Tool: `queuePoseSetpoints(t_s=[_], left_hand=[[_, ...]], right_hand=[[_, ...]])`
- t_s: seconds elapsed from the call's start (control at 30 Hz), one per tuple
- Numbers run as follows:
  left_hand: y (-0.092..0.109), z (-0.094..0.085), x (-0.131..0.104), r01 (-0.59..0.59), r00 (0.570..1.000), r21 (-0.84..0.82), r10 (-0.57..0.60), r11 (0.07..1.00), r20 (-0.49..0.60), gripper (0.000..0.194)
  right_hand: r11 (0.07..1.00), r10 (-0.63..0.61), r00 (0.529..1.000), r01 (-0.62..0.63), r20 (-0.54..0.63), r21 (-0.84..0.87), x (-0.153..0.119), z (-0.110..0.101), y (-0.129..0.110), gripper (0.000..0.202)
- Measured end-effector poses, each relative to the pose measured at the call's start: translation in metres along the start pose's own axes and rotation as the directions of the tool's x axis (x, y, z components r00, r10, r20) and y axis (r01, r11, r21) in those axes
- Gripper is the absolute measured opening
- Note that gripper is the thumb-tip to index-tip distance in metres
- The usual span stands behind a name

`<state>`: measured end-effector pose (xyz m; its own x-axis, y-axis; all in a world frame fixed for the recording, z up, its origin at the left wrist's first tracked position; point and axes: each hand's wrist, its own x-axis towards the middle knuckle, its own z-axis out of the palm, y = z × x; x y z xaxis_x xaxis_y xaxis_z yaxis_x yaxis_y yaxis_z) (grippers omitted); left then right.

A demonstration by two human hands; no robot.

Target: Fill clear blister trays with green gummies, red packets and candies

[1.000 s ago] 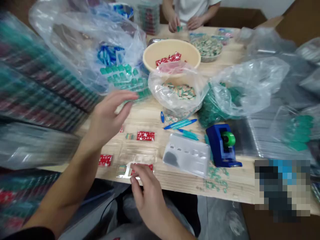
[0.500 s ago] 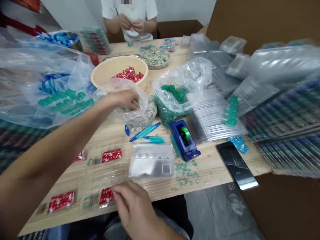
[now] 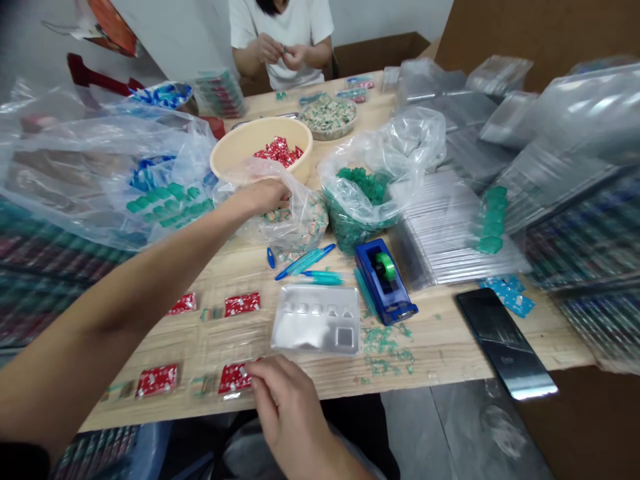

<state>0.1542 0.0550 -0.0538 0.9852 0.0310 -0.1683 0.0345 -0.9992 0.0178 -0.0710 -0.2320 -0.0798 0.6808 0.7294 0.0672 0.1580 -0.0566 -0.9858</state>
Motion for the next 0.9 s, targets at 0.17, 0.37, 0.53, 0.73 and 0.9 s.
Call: queuePoseSetpoints(t_s=[0.17, 0.37, 0.53, 0.73, 0.9], left_hand=[[0.006, -0.011, -0.015, 0.054, 0.997, -0.033, -0.055, 0.998, -0.051, 0.024], [0.002, -0.023, -0.04, 0.05, 0.989, -0.203, -0.077, 0.978, -0.128, 0.035], [0.002, -0.026, -0.056, 0.007, 0.984, -0.351, -0.069, 0.936, -0.165, 0.023], [0.001, -0.031, -0.08, -0.193, 0.943, -0.825, -0.13, 0.531, -0.305, 0.008], [0.0, -0.035, -0.095, -0.225, 0.953, -0.952, -0.154, 0.206, -0.259, 0.011]], right_hand=[[1.0, 0.001, 1.0, -0.001, -0.008, -0.01, 0.003, -0.004, -0.002, 0.024], [0.999, 0.001, 0.997, -0.004, -0.078, -0.041, 0.016, -0.011, -0.004, 0.022], [0.999, 0.014, 0.98, -0.006, -0.196, 0.04, 0.046, -0.033, -0.015, 0.021], [0.982, -0.176, 0.91, 0.19, -0.375, 0.002, 0.134, -0.063, -0.031, 0.021], [0.95, -0.312, 0.917, 0.297, -0.249, -0.1, 0.219, -0.067, -0.032, 0.027]])
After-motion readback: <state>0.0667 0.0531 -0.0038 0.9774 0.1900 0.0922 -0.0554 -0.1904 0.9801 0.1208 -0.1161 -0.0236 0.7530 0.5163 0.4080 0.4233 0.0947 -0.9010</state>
